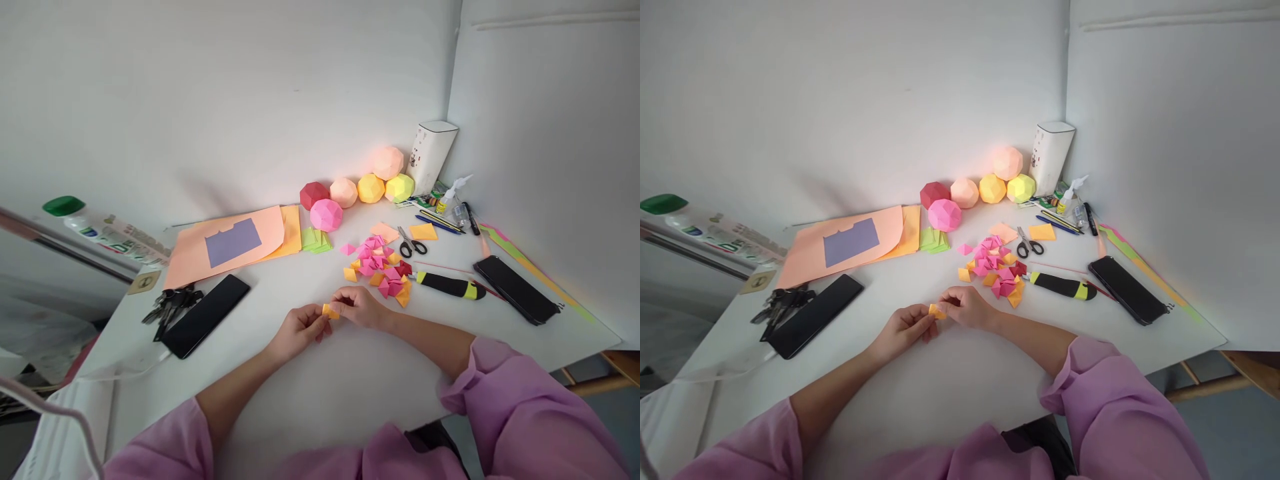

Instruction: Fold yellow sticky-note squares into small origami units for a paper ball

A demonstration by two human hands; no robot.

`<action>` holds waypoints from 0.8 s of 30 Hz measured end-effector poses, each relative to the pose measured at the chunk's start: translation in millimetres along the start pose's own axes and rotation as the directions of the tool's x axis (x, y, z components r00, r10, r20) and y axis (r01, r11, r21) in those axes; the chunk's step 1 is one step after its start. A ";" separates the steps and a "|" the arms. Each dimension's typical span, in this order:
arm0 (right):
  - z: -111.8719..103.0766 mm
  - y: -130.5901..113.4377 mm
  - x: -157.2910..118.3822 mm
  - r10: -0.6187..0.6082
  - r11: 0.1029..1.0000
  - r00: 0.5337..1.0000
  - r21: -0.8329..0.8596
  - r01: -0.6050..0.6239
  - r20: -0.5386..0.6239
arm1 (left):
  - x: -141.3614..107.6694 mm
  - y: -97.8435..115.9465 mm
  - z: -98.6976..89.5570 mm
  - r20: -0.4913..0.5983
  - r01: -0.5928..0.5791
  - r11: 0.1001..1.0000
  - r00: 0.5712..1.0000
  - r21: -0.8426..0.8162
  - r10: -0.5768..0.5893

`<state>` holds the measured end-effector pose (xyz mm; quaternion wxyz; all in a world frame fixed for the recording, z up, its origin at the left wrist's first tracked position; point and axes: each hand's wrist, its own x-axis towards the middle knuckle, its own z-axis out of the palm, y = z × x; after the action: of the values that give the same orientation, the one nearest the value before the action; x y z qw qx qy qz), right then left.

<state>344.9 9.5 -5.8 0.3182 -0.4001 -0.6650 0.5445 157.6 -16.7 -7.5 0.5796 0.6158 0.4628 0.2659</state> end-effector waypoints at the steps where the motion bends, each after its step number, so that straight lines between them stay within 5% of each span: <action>1: 0.1 0.0 -0.1 -0.004 1.000 1.000 0.000 0.004 0.000 | 0.0 0.7 0.5 -0.003 -0.004 1.000 1.000 0.009 0.004; 12: 9.2 8.7 -0.8 -0.129 0.968 0.991 -0.221 0.121 -0.022 | 3.4 -7.1 0.9 -0.092 0.021 0.990 0.995 -0.136 -0.034; 24: 6.8 9.0 -2.7 -0.060 0.984 0.998 -0.171 0.058 -0.006 | 2.1 -10.2 4.5 -0.126 -0.018 0.992 0.992 -0.123 0.003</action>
<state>342.0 4.7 -16.0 0.3024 -0.4090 -0.7189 0.4738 159.7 -18.0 -18.5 0.5850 0.5631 0.4778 0.3354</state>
